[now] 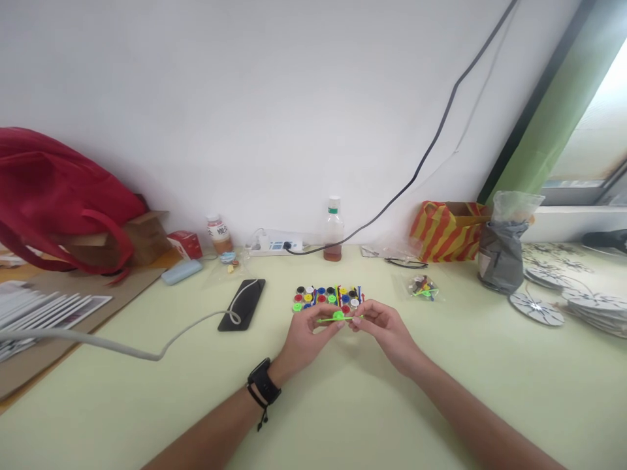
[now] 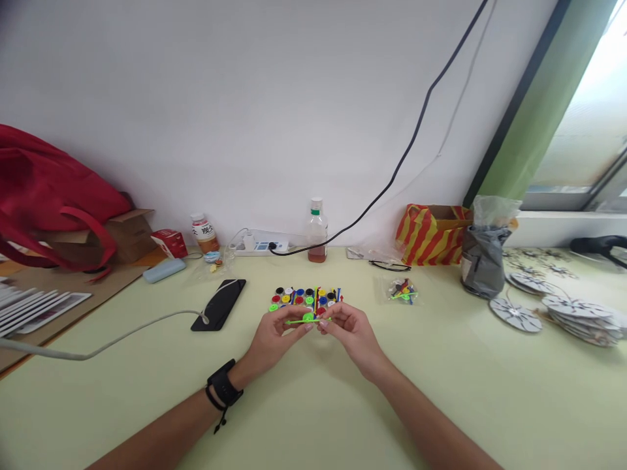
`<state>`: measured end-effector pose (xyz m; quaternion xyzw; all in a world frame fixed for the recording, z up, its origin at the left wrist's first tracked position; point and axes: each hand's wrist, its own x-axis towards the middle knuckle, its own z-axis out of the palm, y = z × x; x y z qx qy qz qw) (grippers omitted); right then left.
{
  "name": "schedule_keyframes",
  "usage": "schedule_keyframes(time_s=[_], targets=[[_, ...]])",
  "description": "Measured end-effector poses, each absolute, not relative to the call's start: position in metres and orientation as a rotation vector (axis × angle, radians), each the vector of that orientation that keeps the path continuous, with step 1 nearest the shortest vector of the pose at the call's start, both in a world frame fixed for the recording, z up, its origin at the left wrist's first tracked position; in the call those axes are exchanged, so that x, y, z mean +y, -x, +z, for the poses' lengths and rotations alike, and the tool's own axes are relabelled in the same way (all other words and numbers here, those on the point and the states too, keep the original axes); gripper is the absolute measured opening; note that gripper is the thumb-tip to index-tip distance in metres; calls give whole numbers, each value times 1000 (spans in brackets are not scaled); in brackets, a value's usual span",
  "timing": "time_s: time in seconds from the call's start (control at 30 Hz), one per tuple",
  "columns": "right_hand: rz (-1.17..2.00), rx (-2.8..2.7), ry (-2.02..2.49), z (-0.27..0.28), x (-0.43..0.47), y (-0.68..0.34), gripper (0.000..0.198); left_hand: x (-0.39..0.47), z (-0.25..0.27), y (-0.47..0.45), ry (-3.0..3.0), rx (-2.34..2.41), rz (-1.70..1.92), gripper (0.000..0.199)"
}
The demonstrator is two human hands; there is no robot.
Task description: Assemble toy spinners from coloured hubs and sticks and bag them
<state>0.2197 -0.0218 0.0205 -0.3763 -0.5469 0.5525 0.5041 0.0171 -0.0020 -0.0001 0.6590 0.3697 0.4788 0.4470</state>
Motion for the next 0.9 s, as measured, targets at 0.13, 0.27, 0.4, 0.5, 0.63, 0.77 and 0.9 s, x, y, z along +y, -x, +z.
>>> schedule_keyframes(time_s=[0.13, 0.27, 0.4, 0.5, 0.63, 0.77, 0.9], targets=[[1324, -1343, 929, 22, -21, -222, 35, -4, 6, -16, -1698, 920, 1184, 30], [1295, -1362, 969, 21, -19, -222, 36, -4, 7, -14, -1814, 935, 1211, 23], [1283, -1361, 993, 17, -17, -222, 34, -4, 5, -12, -2006, 940, 1282, 12], [1274, -1356, 1000, 16, -17, -222, 32, -3, 5, -11, -2079, 921, 1297, 10], [1267, -1357, 988, 15, -17, -222, 29, -3, 3, -11, -2062, 949, 1292, 8], [1258, -1359, 976, 16, -17, -221, 29, -5, 5, -12, -2092, 964, 1230, 8], [1237, -1367, 979, 18, -18, -221, 29, -10, 10, -14, -2114, 958, 1171, 7]])
